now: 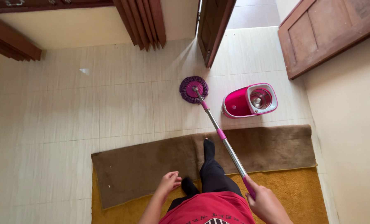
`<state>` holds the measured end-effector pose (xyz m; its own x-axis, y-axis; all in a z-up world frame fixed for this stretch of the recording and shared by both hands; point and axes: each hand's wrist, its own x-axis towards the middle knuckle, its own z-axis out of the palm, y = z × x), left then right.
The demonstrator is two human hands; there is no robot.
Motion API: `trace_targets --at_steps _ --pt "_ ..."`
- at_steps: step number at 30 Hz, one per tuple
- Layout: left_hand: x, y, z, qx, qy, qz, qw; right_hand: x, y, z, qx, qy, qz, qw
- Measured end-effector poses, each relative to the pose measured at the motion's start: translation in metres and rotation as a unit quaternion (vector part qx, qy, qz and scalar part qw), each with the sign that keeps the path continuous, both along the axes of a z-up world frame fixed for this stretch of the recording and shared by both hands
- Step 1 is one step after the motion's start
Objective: The person mops a tiled floor using a spin mop and a pink bucket, moving a brown mat aside during the process.
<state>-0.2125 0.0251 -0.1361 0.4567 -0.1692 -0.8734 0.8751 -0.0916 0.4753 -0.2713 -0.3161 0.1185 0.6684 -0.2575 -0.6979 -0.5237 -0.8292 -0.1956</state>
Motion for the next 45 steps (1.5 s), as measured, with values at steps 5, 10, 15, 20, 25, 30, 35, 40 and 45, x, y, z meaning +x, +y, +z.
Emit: trace_targets --at_steps 5,10,15,20,25,30,35,40,45 --pt "0.015 -0.013 0.000 -0.005 -0.029 -0.003 1.000 0.028 0.017 -0.014 0.018 -0.065 0.008 0.998" --pt "0.025 -0.004 0.008 0.006 -0.031 0.042 0.999 0.118 0.012 -0.066 0.046 -0.132 0.012 0.990" --pt "0.023 0.020 0.032 0.030 -0.003 0.090 0.995 0.243 -0.001 -0.120 0.042 -0.239 0.063 0.968" --pt "0.013 0.030 0.048 0.091 0.024 0.125 0.988 0.325 -0.004 -0.154 0.033 -0.179 0.080 0.980" --pt "0.001 0.026 0.045 0.096 0.036 0.118 0.988 0.296 0.000 -0.159 0.014 -0.166 0.100 0.981" --pt "-0.005 0.014 0.030 0.075 -0.006 0.066 0.995 0.208 -0.016 -0.154 0.009 -0.171 0.085 0.982" --pt "-0.005 0.012 0.024 0.050 -0.046 0.040 0.997 0.103 -0.034 -0.112 -0.017 -0.148 0.114 0.982" --pt "-0.008 0.007 0.037 0.041 -0.050 -0.001 0.998 0.000 -0.032 -0.006 -0.006 -0.039 0.037 0.999" --pt "-0.016 -0.002 0.047 0.042 -0.062 -0.041 0.996 -0.055 -0.020 0.050 -0.006 0.008 0.024 1.000"
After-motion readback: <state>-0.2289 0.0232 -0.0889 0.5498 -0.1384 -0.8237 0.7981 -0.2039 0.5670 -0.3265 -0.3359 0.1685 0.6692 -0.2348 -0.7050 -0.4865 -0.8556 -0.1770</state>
